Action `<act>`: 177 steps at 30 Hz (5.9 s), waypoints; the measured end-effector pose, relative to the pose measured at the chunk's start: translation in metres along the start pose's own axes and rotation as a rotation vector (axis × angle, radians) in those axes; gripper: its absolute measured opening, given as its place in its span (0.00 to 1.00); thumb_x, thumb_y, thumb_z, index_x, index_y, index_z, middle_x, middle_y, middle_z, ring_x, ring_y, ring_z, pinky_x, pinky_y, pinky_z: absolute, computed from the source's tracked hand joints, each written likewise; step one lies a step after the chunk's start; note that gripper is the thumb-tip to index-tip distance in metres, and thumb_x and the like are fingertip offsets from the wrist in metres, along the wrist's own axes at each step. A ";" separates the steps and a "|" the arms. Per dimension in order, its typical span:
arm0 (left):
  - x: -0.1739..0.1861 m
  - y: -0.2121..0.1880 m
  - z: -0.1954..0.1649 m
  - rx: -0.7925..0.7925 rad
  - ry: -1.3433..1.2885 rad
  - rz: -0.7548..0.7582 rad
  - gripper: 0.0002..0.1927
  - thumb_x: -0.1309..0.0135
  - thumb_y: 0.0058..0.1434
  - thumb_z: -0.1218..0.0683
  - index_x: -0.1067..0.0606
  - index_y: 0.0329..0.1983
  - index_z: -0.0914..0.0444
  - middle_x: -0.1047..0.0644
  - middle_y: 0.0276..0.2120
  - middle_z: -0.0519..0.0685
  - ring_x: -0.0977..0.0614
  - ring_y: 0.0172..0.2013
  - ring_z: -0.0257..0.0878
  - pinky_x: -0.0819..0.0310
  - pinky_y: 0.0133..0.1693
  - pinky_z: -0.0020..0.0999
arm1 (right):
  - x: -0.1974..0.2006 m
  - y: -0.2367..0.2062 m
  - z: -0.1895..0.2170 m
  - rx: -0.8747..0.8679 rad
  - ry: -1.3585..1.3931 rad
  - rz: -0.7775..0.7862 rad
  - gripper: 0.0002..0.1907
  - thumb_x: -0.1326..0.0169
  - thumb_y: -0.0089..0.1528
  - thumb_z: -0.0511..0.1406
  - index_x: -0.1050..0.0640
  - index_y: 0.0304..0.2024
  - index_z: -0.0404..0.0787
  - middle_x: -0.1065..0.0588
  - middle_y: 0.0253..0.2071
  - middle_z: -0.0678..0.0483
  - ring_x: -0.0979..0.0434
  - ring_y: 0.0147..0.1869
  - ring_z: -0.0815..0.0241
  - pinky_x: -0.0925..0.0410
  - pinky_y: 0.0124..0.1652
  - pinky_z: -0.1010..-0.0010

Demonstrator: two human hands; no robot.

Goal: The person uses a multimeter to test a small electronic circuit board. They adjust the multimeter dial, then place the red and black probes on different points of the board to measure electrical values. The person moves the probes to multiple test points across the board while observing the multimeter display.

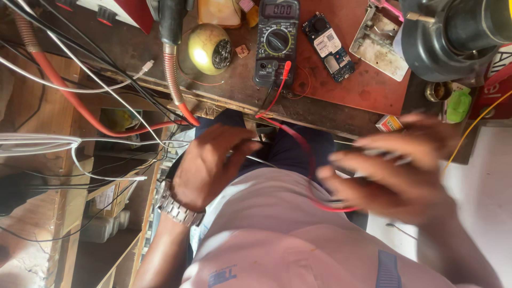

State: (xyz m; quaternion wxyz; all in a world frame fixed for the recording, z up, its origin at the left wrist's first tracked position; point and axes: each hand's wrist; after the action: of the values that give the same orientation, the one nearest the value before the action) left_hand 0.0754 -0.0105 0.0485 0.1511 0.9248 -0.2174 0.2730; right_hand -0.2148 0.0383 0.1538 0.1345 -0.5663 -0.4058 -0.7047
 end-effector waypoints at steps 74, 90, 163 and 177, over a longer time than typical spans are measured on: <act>-0.089 0.026 0.008 0.363 -1.237 -0.022 0.08 0.41 0.68 0.58 0.27 0.45 0.68 0.20 0.35 0.48 0.14 0.34 0.35 0.19 0.36 0.24 | -0.117 -0.010 -0.003 -1.041 1.022 -0.328 0.04 0.38 0.70 0.27 0.20 0.46 0.32 0.22 0.36 0.51 0.25 0.38 0.69 0.30 0.41 0.79; -0.090 0.026 0.013 0.383 -1.188 -0.237 0.11 0.51 0.74 0.54 0.34 0.53 0.65 0.29 0.35 0.43 0.30 0.28 0.27 0.33 0.30 0.25 | -0.126 0.000 -0.025 -0.896 0.914 -0.361 0.10 0.39 0.75 0.29 0.24 0.55 0.30 0.25 0.46 0.53 0.24 0.47 0.70 0.29 0.48 0.80; -0.075 0.079 0.015 0.643 -0.574 -0.331 0.28 0.36 0.58 0.41 0.20 0.54 0.63 0.22 0.20 0.42 0.23 0.22 0.27 0.28 0.28 0.25 | -0.134 0.097 -0.169 -0.029 0.438 0.509 0.09 0.39 0.63 0.27 0.17 0.40 0.47 0.27 0.38 0.61 0.28 0.44 0.61 0.35 0.46 0.67; -0.075 0.079 0.016 0.633 -0.572 -0.346 0.28 0.36 0.58 0.40 0.21 0.54 0.63 0.23 0.20 0.43 0.24 0.22 0.28 0.28 0.28 0.26 | -0.131 0.107 -0.166 -0.046 0.508 0.551 0.08 0.40 0.62 0.26 0.17 0.40 0.43 0.25 0.41 0.56 0.25 0.44 0.57 0.34 0.42 0.67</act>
State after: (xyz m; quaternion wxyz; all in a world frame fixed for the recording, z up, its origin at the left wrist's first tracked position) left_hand -0.0129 -0.0608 0.0057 -0.1614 0.9864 0.0013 0.0306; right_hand -0.2177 -0.1853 0.0746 0.4027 -0.4641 -0.1762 -0.7690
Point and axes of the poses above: each hand's wrist, its own y-axis towards the middle knuckle, its own x-axis out of the back of the hand, z = x × y
